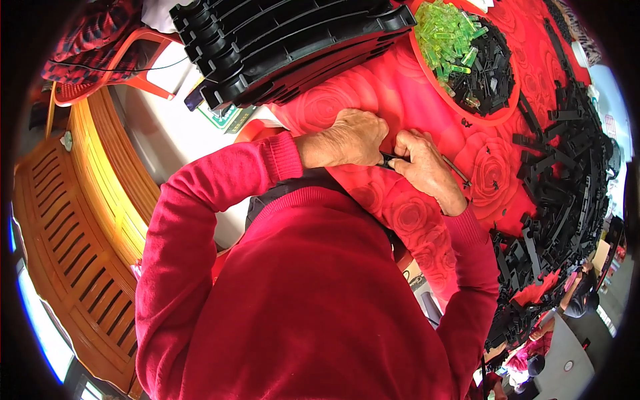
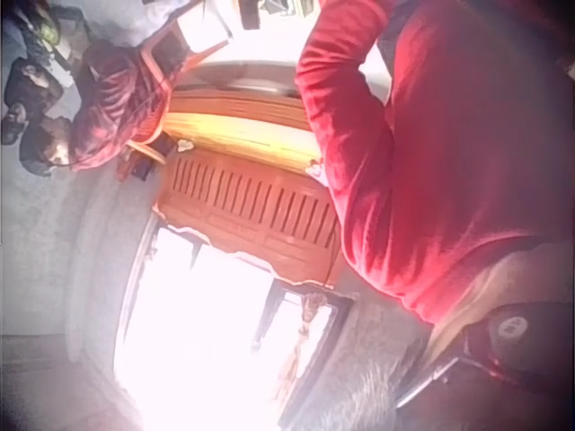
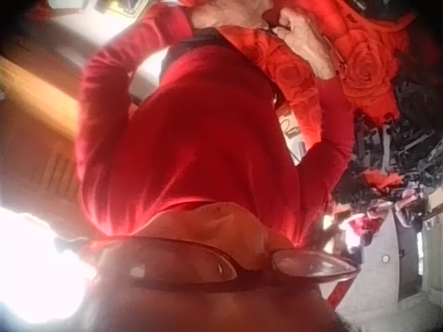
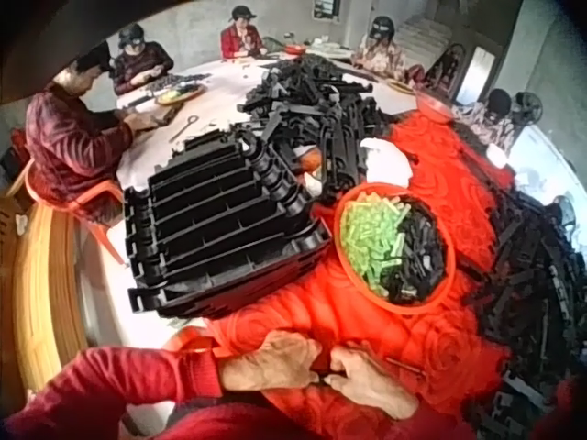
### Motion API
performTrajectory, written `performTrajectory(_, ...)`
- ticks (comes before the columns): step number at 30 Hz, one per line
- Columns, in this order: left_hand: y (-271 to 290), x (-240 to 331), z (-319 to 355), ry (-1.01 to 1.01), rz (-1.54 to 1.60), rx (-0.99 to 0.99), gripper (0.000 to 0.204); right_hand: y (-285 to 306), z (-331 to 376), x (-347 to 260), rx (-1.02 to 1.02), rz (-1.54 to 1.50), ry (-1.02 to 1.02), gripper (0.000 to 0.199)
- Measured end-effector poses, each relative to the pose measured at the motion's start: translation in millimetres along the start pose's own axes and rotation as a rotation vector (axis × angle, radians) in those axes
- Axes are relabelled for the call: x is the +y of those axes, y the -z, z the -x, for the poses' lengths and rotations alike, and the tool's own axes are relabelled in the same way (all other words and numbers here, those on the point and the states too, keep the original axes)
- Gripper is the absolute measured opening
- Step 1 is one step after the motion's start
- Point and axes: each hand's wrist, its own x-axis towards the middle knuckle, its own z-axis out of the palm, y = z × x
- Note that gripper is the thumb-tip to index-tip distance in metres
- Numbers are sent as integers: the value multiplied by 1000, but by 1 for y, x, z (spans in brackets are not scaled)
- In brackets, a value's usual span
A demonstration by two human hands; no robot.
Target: The person assembles plastic components by inserting small parts and metal pins into black plastic pieces by hand, then stacks the assembled parts onto a pile on the table.
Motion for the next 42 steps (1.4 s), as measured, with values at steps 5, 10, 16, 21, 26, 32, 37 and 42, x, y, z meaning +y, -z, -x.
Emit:
performTrajectory(5, -1, 1, -2, 14, -17, -14, 34, -2, -1, 2, 9, 26, -11, 22)
performTrajectory(10, 1, 1, 1, 11, -1, -2, 35, 8, -3, 5, -126, -205, -90, 21)
performTrajectory(16, 0, 1, 0, -7, 14, 1, 35, 1, 1, 14, 27, 56, 135, 18)
performTrajectory(21, -3, -3, 6, 18, 50, 47, 33, 19, 38, -6, 306, -150, -12, 14)
performTrajectory(26, -5, -4, 3, -39, 37, 79, 34, 18, 70, 55, 586, 438, -35, 18)
performTrajectory(32, -9, -2, 2, -13, 19, 60, 31, 1, 74, 72, 544, 784, -1, 15)
performTrajectory(37, -11, -5, 5, -10, 76, 63, 29, 12, 83, 68, 818, 199, 94, 10)
performTrajectory(42, -9, -5, 7, -30, 87, 88, 30, 24, 68, -7, 1039, -973, 261, 11)
